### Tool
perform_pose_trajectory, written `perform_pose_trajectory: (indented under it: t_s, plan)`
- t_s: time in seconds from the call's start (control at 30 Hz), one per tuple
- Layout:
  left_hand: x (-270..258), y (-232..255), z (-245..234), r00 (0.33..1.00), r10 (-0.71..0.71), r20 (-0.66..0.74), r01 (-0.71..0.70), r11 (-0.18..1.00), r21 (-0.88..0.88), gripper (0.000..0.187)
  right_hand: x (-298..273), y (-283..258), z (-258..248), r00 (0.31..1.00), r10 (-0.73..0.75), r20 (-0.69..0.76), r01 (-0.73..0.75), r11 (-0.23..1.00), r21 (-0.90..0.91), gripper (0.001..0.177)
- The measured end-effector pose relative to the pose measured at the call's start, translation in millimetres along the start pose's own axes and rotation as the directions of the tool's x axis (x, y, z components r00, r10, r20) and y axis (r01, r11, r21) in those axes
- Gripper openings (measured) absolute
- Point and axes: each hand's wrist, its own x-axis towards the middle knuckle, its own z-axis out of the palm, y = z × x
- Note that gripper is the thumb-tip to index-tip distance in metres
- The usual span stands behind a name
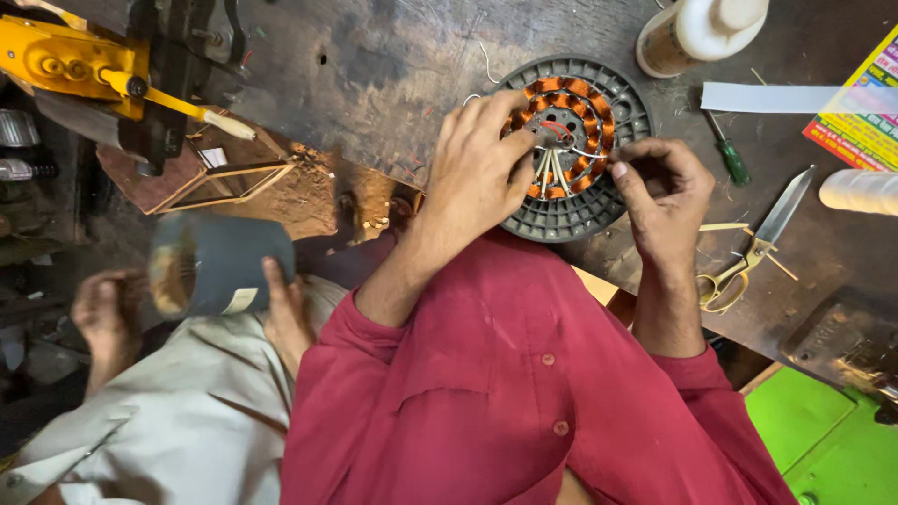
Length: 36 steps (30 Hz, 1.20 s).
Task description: The person works on a motor stator, inserting white insulating spacers into the slots between copper windings. They use a screwdriver to adjust the components and a pair of scissors to trim excess material. The task involves precise hand movements to fit the parts into the stator assembly.
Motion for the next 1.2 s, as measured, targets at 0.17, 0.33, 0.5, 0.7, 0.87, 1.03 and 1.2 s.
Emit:
perform_pose_trajectory:
  t_s: [0.17, 0.33, 0.5, 0.7, 0.87, 1.03, 1.2]
  plan:
    - [4, 1, 10, 0.999, 0.001, 0.051, -0.007, 0.993, 0.117, 0.021, 4, 1, -2, 1.000, -0.007, 0.020, 0.007, 1.000, -0.005, 0.016]
    - [9, 8, 14, 0.993, 0.070, 0.100, -0.101, 0.930, 0.354, 0.018, 1, 3, -1, 1.000, 0.025, 0.011, -0.026, 0.999, 0.020, 0.016]
    - [12, 10, 5, 0.982, 0.147, 0.116, -0.178, 0.921, 0.346, 0.021, 3, 6, -4, 1.000, -0.017, 0.026, 0.014, 0.995, 0.097, 0.013]
    - [9, 9, -16, 0.973, 0.156, 0.168, -0.211, 0.896, 0.390, 0.017, 3, -1, 0, 0.997, -0.038, 0.067, 0.028, 0.989, 0.143, 0.011]
    - [0, -8, -38, 0.986, 0.070, 0.151, -0.123, 0.918, 0.377, 0.018, 1, -24, 10, 0.981, -0.149, 0.121, 0.169, 0.969, -0.178, 0.013]
    - [-14, -18, -46, 0.995, -0.018, 0.094, -0.019, 0.926, 0.377, 0.021, 5, -49, 22, 0.943, -0.266, 0.201, 0.328, 0.845, -0.422, 0.020]
    - [-8, 0, -30, 1.000, 0.028, 0.011, -0.029, 0.993, 0.113, 0.041, 8, -60, 31, 0.942, -0.298, 0.154, 0.334, 0.790, -0.513, 0.018]
